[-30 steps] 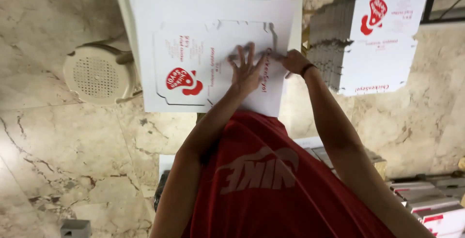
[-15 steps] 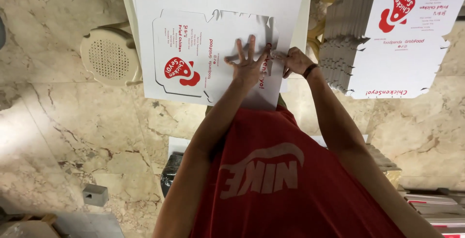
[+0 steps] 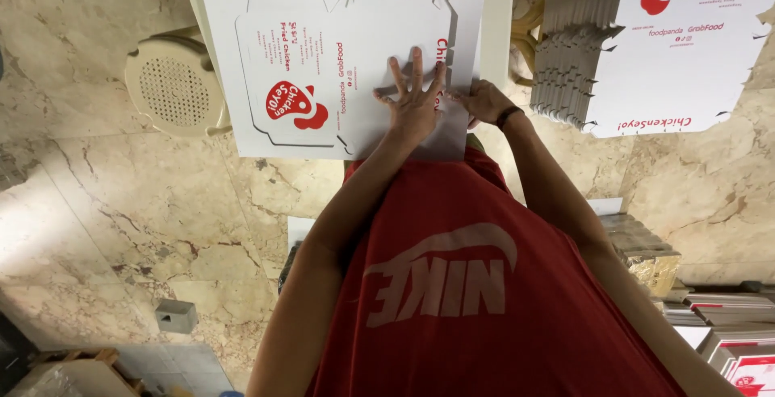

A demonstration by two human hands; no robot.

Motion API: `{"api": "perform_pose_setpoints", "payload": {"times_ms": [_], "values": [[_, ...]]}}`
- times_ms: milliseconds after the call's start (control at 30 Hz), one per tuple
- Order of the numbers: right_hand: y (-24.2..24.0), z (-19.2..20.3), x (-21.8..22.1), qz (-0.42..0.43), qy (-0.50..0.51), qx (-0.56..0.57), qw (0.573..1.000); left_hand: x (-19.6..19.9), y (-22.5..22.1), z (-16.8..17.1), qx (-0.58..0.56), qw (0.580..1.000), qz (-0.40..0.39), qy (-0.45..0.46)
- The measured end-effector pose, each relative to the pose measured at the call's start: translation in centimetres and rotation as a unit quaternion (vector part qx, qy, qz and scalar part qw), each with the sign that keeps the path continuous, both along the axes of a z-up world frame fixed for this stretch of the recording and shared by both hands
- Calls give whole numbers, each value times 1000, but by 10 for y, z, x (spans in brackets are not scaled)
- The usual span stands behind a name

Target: Punching out the perforated centers of cardboard box templates and stacking the frames.

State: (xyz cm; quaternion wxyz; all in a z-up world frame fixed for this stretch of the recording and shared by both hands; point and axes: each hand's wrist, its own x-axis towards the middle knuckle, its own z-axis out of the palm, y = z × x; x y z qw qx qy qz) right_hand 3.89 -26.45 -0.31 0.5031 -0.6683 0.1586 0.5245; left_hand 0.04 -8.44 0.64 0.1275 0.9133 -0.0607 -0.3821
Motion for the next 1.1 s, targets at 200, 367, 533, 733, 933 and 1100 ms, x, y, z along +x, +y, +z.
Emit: {"api": "perform_pose_setpoints", "payload": {"times_ms": [200,367,533,733,933,1100], "values": [[-1,1,-10,274,-280,-76,917,1,-2,-7,-16,999,22,30],[11,5,7,-14,13,-39,999,0,0,0,-8,1000,10,21],[4,-34,9,166,-335,-112,921,-6,-5,-14,23,1000,5,-13],[-15,-11,3,28,-309,-13,951,13,1,23,-19,998,35,49],[-7,8,8,44,133,-50,989,12,2,21,35,997,-37,66],[5,40,-67,96,161,-29,982,1,14,5,3,997,-65,50]]}}
